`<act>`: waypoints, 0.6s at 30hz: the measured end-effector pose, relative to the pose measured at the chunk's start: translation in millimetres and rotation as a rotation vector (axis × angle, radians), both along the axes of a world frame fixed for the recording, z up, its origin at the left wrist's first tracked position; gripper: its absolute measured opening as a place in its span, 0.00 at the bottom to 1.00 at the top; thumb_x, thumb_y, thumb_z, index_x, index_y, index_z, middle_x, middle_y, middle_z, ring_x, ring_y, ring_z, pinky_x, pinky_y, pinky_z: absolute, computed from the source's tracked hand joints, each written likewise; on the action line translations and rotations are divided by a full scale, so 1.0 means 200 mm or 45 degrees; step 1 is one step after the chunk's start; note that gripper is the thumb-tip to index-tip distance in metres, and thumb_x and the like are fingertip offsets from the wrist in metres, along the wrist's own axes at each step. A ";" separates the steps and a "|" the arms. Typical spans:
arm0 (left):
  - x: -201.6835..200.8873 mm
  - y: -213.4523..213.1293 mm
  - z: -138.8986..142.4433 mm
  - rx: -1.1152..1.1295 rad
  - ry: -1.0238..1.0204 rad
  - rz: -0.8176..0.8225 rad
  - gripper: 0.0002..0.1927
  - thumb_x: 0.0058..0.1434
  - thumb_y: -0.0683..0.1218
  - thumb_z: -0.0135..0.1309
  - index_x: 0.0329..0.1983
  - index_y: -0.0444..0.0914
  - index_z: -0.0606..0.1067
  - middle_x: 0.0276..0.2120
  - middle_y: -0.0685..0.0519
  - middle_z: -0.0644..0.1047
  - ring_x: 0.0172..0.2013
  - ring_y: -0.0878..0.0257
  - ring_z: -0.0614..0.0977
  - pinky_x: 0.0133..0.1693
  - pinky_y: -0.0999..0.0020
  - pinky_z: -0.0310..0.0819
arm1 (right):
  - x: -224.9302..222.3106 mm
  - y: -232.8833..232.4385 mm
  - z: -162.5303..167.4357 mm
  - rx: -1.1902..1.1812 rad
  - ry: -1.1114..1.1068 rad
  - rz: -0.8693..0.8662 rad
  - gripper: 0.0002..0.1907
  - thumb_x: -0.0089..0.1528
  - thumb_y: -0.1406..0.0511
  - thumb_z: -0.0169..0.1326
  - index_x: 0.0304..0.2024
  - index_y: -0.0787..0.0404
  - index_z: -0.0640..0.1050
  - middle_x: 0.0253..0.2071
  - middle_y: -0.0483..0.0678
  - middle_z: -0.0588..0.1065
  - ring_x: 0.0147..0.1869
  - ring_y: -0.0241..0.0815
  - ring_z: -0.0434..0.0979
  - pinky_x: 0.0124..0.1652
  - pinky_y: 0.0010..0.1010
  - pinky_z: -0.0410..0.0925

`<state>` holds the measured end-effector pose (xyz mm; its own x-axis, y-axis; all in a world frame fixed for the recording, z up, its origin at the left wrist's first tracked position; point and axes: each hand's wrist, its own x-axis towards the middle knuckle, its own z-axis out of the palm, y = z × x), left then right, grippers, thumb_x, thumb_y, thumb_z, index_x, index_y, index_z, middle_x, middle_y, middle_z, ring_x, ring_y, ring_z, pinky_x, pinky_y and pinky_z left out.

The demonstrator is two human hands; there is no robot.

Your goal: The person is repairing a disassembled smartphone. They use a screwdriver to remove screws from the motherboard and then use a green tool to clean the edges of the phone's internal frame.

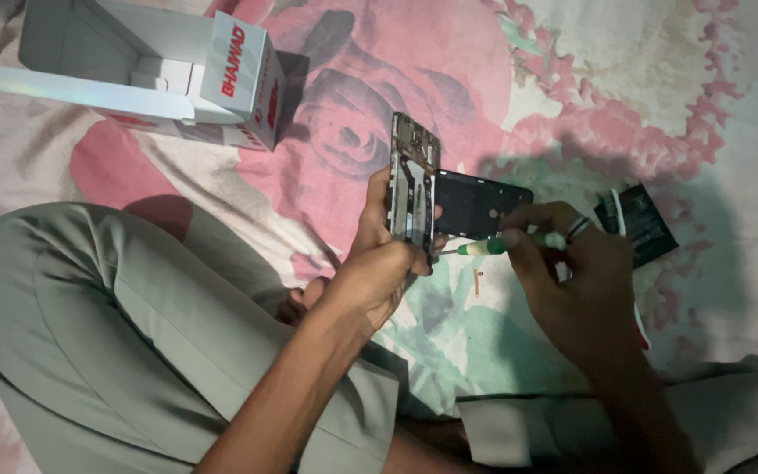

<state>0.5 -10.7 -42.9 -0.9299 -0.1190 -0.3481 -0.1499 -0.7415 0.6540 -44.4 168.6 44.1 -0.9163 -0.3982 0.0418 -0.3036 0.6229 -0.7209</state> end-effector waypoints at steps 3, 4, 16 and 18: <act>0.00 0.00 0.00 0.005 0.001 -0.005 0.58 0.34 0.22 0.38 0.73 0.51 0.56 0.51 0.47 0.70 0.50 0.57 0.75 0.44 0.67 0.79 | 0.00 0.00 0.00 -0.085 0.056 0.055 0.09 0.62 0.69 0.58 0.45 0.62 0.78 0.29 0.44 0.75 0.33 0.30 0.71 0.35 0.24 0.65; 0.00 0.00 0.00 0.004 0.012 -0.014 0.59 0.34 0.22 0.37 0.73 0.51 0.56 0.52 0.48 0.70 0.52 0.58 0.75 0.45 0.67 0.79 | 0.00 0.00 0.00 -0.212 0.070 0.129 0.10 0.61 0.71 0.55 0.46 0.63 0.75 0.34 0.43 0.75 0.38 0.29 0.72 0.40 0.24 0.66; 0.01 0.00 0.07 0.084 0.049 -0.103 0.58 0.37 0.22 0.36 0.74 0.50 0.52 0.60 0.47 0.68 0.60 0.54 0.75 0.51 0.59 0.80 | 0.02 0.03 -0.03 -0.231 0.102 -0.009 0.09 0.63 0.70 0.60 0.42 0.64 0.73 0.32 0.44 0.73 0.35 0.31 0.70 0.35 0.24 0.65; 0.01 0.00 0.08 0.084 0.065 -0.124 0.58 0.39 0.22 0.36 0.76 0.48 0.53 0.59 0.42 0.69 0.61 0.52 0.74 0.52 0.58 0.79 | 0.02 0.02 -0.03 -0.139 0.130 -0.051 0.09 0.62 0.70 0.62 0.40 0.64 0.74 0.28 0.44 0.73 0.31 0.32 0.70 0.32 0.26 0.64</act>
<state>2.9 -11.7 -27.8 -0.9526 -0.0055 -0.3041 -0.1912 -0.7667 0.6129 -39.7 172.6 39.0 -0.9200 -0.3496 0.1770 -0.3557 0.5554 -0.7517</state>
